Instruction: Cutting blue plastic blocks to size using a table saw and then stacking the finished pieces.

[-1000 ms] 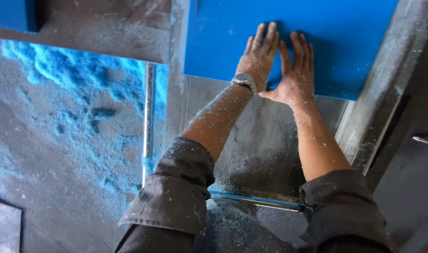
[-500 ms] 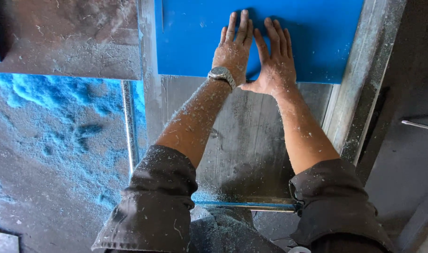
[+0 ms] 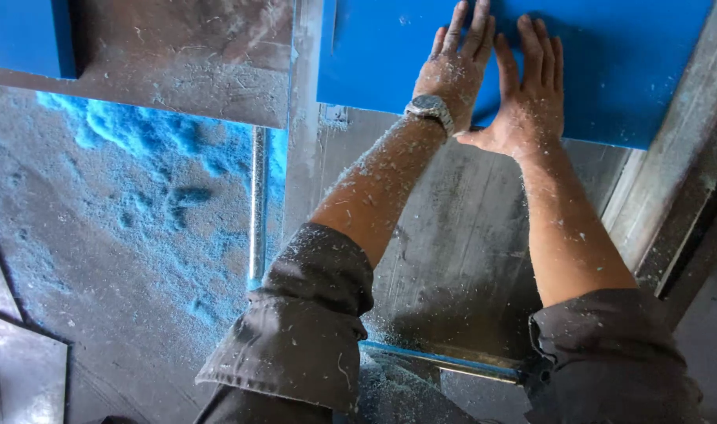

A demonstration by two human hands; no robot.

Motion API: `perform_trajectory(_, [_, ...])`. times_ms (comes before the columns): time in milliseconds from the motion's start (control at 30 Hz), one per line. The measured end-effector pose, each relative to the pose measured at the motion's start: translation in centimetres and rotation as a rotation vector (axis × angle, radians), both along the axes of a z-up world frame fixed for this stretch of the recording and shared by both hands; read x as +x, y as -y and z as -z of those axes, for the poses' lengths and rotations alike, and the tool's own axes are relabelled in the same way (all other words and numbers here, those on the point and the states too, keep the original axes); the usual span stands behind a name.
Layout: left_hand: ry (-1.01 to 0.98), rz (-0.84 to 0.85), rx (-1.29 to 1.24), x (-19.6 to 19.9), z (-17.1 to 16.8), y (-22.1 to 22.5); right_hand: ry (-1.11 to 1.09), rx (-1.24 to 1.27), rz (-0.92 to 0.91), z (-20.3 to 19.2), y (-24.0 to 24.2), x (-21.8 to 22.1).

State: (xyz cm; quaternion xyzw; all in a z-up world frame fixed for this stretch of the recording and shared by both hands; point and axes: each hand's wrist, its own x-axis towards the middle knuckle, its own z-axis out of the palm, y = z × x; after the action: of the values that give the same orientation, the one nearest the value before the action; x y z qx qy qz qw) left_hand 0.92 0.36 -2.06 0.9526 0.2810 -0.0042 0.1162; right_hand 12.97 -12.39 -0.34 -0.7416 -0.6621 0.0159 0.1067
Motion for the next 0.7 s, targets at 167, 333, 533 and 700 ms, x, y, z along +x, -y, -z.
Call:
perform_trajectory(167, [-0.029,0.002,-0.026,0.4,-1.8,-0.8,0.003,-0.014,0.003,-0.3,-0.7,0.4])
perform_trajectory(333, [0.116,-0.046,0.011,1.9,1.7,-1.2,0.01,-0.031,0.003,0.0,-1.5,1.3])
perform_trajectory(533, [0.077,-0.069,-0.041,3.0,1.0,-2.3,0.032,-0.078,0.018,0.5,-2.5,2.3])
perform_trajectory(700, [0.127,-0.081,-0.018,4.3,0.9,-3.6,0.036,-0.064,0.009,0.4,-3.9,3.6])
